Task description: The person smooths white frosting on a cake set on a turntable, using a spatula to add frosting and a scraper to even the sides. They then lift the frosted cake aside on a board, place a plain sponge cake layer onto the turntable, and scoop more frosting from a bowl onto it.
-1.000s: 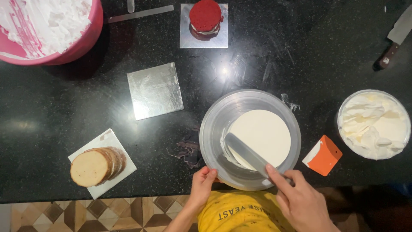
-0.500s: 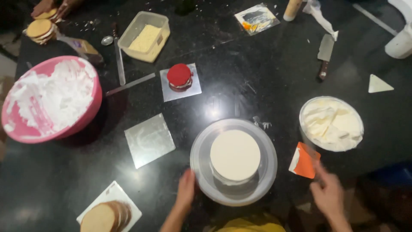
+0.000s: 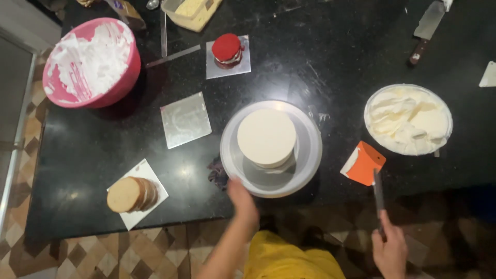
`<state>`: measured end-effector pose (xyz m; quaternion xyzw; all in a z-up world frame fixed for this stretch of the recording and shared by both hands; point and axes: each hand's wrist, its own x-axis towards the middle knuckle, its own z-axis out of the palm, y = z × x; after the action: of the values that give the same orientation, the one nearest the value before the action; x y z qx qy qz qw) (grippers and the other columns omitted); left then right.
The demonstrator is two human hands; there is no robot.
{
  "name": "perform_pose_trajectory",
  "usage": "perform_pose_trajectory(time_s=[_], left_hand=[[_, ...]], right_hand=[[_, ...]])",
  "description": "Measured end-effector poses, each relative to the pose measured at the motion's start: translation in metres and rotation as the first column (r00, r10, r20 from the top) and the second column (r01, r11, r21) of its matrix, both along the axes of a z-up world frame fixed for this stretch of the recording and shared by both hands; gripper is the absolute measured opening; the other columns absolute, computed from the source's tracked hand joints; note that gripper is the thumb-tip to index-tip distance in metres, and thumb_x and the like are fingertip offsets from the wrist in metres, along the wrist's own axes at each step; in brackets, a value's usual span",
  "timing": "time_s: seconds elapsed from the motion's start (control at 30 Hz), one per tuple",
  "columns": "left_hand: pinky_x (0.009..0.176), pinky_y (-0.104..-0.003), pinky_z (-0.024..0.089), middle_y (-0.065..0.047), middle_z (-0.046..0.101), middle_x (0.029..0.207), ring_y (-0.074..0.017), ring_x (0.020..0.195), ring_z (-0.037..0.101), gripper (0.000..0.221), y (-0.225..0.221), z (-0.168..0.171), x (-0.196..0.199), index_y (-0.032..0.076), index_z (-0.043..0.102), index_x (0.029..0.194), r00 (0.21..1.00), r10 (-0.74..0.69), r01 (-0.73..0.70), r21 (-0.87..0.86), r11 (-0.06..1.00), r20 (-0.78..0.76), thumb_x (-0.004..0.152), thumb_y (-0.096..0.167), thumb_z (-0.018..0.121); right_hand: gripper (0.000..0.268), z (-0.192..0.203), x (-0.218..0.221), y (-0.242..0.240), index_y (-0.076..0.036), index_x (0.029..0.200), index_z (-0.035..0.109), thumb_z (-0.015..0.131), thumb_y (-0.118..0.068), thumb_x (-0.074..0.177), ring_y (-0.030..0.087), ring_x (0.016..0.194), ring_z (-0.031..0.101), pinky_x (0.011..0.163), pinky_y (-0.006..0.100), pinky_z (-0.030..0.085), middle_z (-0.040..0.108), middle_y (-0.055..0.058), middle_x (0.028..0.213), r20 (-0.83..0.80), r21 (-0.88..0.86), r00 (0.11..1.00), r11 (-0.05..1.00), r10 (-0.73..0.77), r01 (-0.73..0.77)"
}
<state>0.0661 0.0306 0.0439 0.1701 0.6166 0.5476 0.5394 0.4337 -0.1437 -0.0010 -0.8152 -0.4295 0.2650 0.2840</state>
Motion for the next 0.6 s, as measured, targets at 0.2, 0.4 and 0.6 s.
perform_pose_trajectory(time_s=[0.2,0.4,0.6], left_hand=[[0.094,-0.039,0.055,-0.016,0.069,0.122,-0.0300,0.110,0.068,0.032,-0.101,0.071,0.068,0.000,0.070,0.123,0.441,-0.661,0.893,0.225,0.389,-0.608,0.095,0.015,0.072],[0.107,-0.047,0.050,-0.015,0.061,0.136,-0.0378,0.124,0.059,0.049,-0.104,0.111,0.067,0.002,0.064,0.132,0.274,-0.217,0.927,0.197,0.319,-0.937,0.085,0.007,0.074],[0.106,-0.047,0.049,-0.013,0.060,0.136,-0.0367,0.125,0.057,0.053,-0.104,0.110,0.055,0.003,0.064,0.133,0.218,-0.161,0.915,0.143,0.378,-0.963,0.082,0.007,0.075]], right_hand=[[0.068,0.101,-0.045,0.032,-0.023,0.159,0.035,0.060,-0.018,0.095,0.016,0.044,0.056,0.037,0.030,0.047,0.065,0.012,0.069,-0.808,-0.176,0.586,0.975,-0.064,-0.137],[0.071,0.120,-0.084,0.063,-0.025,0.158,0.034,0.059,-0.014,0.093,0.013,0.039,0.053,0.035,0.028,0.044,0.062,0.007,0.064,-0.897,-0.137,0.438,0.905,0.060,-0.403],[0.070,0.122,-0.103,0.082,-0.027,0.159,0.034,0.058,-0.015,0.094,0.013,0.039,0.053,0.034,0.028,0.044,0.061,0.007,0.064,-0.877,-0.183,0.476,0.870,0.066,-0.458]])
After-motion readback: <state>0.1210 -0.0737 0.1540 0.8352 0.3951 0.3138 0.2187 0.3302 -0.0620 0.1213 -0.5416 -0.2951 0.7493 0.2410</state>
